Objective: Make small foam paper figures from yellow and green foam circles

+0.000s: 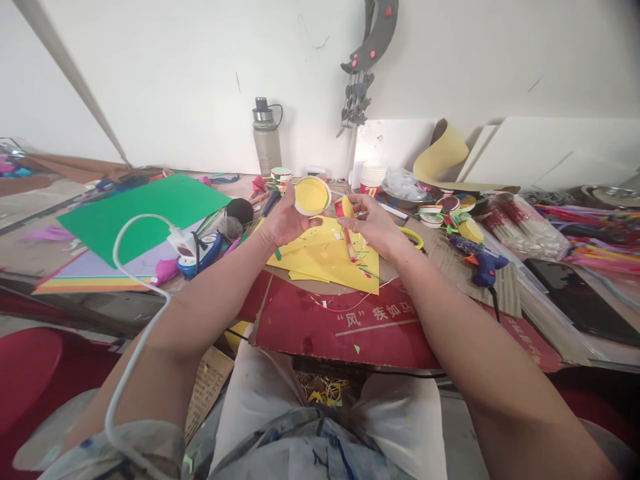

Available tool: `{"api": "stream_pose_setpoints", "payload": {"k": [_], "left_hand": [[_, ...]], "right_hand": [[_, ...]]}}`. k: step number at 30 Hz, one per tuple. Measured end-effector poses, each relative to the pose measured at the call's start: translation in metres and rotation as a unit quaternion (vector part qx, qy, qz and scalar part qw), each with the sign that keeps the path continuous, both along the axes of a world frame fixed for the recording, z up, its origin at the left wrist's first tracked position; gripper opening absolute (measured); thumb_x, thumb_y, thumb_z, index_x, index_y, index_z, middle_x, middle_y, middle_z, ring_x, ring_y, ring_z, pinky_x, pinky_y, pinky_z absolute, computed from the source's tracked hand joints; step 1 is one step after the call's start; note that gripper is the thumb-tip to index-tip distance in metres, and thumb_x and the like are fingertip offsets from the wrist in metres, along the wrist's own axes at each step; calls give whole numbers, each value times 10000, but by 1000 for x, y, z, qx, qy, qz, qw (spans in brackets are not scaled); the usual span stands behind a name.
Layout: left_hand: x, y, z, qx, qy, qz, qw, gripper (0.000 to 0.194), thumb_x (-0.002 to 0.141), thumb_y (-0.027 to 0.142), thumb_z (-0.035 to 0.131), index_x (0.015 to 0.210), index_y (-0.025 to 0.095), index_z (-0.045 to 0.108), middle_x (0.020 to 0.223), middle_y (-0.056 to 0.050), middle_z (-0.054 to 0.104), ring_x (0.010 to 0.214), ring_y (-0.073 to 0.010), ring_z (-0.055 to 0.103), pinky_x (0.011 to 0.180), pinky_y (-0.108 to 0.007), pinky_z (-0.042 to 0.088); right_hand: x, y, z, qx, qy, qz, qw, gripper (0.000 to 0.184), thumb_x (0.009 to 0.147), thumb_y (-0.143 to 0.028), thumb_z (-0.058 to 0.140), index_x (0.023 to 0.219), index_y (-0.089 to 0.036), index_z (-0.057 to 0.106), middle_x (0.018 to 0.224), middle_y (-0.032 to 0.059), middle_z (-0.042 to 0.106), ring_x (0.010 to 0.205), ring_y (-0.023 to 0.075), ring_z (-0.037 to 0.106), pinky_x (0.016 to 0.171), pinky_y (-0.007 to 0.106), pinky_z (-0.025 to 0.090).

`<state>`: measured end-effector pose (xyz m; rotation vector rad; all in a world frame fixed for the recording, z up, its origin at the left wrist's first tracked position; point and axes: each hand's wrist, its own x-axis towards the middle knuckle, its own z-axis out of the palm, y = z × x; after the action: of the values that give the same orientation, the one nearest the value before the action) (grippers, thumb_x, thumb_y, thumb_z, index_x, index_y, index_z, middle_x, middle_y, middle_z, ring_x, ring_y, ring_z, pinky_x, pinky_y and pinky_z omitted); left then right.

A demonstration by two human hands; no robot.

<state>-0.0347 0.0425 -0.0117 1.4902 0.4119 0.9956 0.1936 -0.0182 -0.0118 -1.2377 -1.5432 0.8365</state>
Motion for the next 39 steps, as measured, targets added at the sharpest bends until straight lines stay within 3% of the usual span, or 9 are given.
{"api": "stream_pose_setpoints", "payload": {"k": [4, 8, 12, 17, 29, 35, 39], "left_hand": [[-1, -3, 3, 13, 2, 12, 1000, 1081, 784, 1011, 589, 1604, 307, 539, 1440, -169, 727, 1181, -315, 760, 803, -389, 634], [0, -3, 2, 15, 1, 14, 1000, 1074, 758, 975, 672, 1608, 332, 539, 1481, -161, 707, 1198, -317, 749, 792, -374, 624], [1, -1, -2, 10, -2, 13, 1000, 1079, 767, 997, 642, 1613, 334, 542, 1446, -158, 725, 1155, -293, 755, 788, -362, 619], [2, 2, -4, -9, 1, 5, 1000, 1106, 778, 1062, 515, 1593, 317, 568, 1331, -145, 779, 1093, -275, 779, 794, -348, 634], [4, 2, -4, -46, -6, -3, 999, 1036, 844, 1003, 520, 1555, 257, 622, 1239, -153, 813, 1022, -285, 810, 765, -361, 660], [4, 3, -4, -23, 0, 11, 1000, 985, 888, 957, 518, 1575, 255, 591, 1276, -153, 806, 1088, -292, 787, 825, -392, 655], [3, 8, -8, -49, -39, 67, 996, 813, 922, 789, 673, 1557, 286, 610, 1370, -121, 782, 1183, -270, 756, 846, -342, 638]], "right_hand": [[0, 0, -1, -4, -14, 2, 1000, 570, 782, -388, 905, 1289, -305, 657, 1226, 64, 703, 994, 263, 681, 934, 527, 625], [-4, 1, -6, 20, -128, -17, 991, 667, 752, -282, 918, 1363, -278, 649, 1349, 115, 641, 1163, 316, 673, 1038, 576, 607], [-9, 1, -15, 63, -267, -4, 962, 698, 748, -219, 923, 1391, -256, 655, 1417, 153, 585, 1396, 380, 583, 1212, 607, 502], [-11, 3, -24, 57, -344, 21, 937, 699, 761, -299, 948, 1395, -258, 657, 1403, 162, 595, 1361, 413, 608, 1205, 634, 490], [-15, 1, -23, 31, -392, 30, 919, 652, 820, -410, 925, 1398, -232, 682, 1428, 201, 604, 1368, 445, 604, 1173, 661, 497], [-8, 6, -25, 61, -326, -2, 943, 676, 813, -408, 941, 1416, -266, 672, 1369, 162, 613, 1376, 420, 601, 1187, 662, 504], [-2, 11, -25, 126, -225, -63, 964, 681, 805, -326, 932, 1423, -269, 652, 1383, 147, 590, 1364, 384, 603, 1175, 637, 538]]}}
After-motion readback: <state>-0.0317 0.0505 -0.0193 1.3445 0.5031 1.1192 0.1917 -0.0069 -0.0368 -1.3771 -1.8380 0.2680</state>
